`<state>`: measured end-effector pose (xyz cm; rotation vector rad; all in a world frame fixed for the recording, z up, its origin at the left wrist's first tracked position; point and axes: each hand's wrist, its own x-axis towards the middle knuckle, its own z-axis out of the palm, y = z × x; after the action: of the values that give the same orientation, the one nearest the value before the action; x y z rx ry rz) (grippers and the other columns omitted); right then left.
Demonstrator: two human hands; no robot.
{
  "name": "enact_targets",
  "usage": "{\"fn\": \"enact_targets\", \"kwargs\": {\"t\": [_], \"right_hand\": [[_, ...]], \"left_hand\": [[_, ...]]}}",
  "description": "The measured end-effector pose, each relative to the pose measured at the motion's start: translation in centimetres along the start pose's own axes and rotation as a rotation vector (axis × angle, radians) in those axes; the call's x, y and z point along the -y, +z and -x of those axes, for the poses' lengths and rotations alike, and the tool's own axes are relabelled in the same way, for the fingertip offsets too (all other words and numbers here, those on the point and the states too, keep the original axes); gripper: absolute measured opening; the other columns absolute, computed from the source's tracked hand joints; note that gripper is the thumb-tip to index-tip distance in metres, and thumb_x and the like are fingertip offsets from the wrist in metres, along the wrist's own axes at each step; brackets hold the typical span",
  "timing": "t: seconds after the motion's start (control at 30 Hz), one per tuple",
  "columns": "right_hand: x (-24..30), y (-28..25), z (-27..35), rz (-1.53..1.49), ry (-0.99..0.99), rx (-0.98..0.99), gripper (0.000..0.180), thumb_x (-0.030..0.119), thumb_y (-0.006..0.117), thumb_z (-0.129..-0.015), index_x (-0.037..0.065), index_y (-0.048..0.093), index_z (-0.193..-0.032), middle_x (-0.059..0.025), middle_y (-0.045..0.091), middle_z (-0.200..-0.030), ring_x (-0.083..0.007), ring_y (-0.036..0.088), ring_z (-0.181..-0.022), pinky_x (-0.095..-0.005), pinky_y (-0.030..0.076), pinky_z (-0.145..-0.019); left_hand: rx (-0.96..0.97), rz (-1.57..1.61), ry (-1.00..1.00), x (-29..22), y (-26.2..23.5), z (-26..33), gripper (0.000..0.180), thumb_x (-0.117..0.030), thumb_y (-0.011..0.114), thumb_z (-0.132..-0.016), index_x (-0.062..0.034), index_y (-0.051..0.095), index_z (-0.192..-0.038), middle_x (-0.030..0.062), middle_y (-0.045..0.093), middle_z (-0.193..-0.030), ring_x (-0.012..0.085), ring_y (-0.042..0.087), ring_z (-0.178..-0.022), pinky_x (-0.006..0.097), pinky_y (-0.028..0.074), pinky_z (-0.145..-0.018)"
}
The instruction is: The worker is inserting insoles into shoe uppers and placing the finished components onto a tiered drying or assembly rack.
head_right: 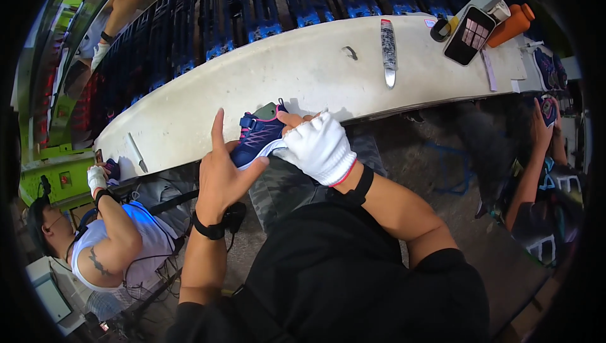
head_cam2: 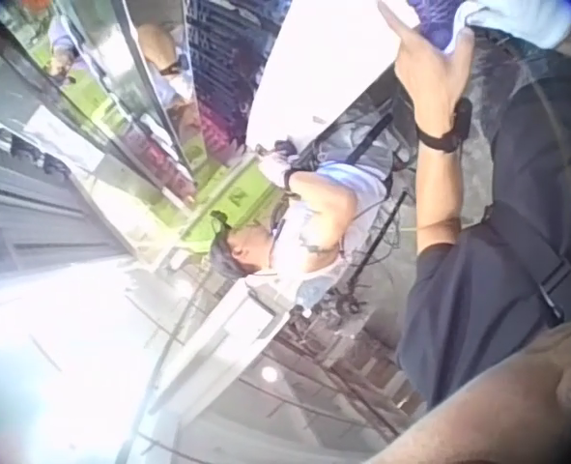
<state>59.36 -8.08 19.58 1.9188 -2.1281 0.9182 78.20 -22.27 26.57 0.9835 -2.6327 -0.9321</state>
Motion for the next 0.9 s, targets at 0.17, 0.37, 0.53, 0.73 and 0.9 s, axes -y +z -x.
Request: {"fn": "enact_targets", "kwargs": {"t": [0.17,0.37,0.53,0.73,0.9], "right_hand": [[-0.2,0.6,0.0,0.082,-0.042,0.004,0.02,0.025,0.082,-0.089,0.007,0.074,-0.09,-0.0101,0.08,-0.124,-0.0258,0.073,-0.074,-0.0434,0.056,-0.072],[-1.2,-0.9,0.6,-0.174,0.217,0.063,0.045,0.031,0.097,-0.076,0.009,0.067,-0.1,-0.0077,0.081,-0.125,-0.0308,0.075,-0.088,-0.0429,0.055,-0.081],[-1.0,-5.8,0.4,-0.243,0.189,-0.068,0.088,0.034,0.104,-0.07,0.006,0.061,-0.141,-0.0218,0.066,-0.15,-0.0391,0.066,-0.136,-0.0462,0.052,-0.115],[-1.8,-6.6,1.2,-0.637,0.203,-0.058,0.075,0.025,0.106,-0.071,0.003,0.067,-0.131,-0.018,0.077,-0.129,-0.0378,0.074,-0.126,-0.0477,0.057,-0.113],[-1.9,-5.5,1.0,-0.638,0.182,-0.12,0.07,0.026,0.107,-0.07,0.001,0.068,-0.123,-0.0199,0.078,-0.123,-0.0356,0.077,-0.12,-0.046,0.06,-0.108]], "left_hand": [[0.019,-0.302,0.008,-0.8,1.4,-1.4,0.104,-0.044,0.088,-0.09,0.0044,0.038,-0.167,0.0165,0.077,-0.077,0.0379,0.077,-0.067,0.044,0.06,-0.062],[0.169,-0.233,0.131,-2.6,-0.7,-0.9,0.092,-0.031,0.092,-0.086,-0.004,0.048,-0.162,0.026,0.078,-0.114,0.0436,0.078,-0.102,0.047,0.062,-0.085],[-0.045,0.253,0.481,-3.6,1.8,-2.0,0.068,-0.001,0.09,-0.08,-0.0032,0.065,-0.144,0.0206,0.071,-0.134,0.0418,0.074,-0.114,0.043,0.062,-0.097],[-0.421,0.397,0.599,-2.2,10.1,-1.4,0.046,-0.007,0.091,-0.081,0.0004,0.073,-0.124,0.0181,0.072,-0.122,0.0375,0.075,-0.112,0.044,0.065,-0.089],[-0.492,0.398,0.625,-1.3,10.7,-1.1,0.037,-0.006,0.092,-0.076,-0.0022,0.071,-0.106,0.0146,0.069,-0.106,0.0359,0.073,-0.103,0.043,0.062,-0.08]]}}
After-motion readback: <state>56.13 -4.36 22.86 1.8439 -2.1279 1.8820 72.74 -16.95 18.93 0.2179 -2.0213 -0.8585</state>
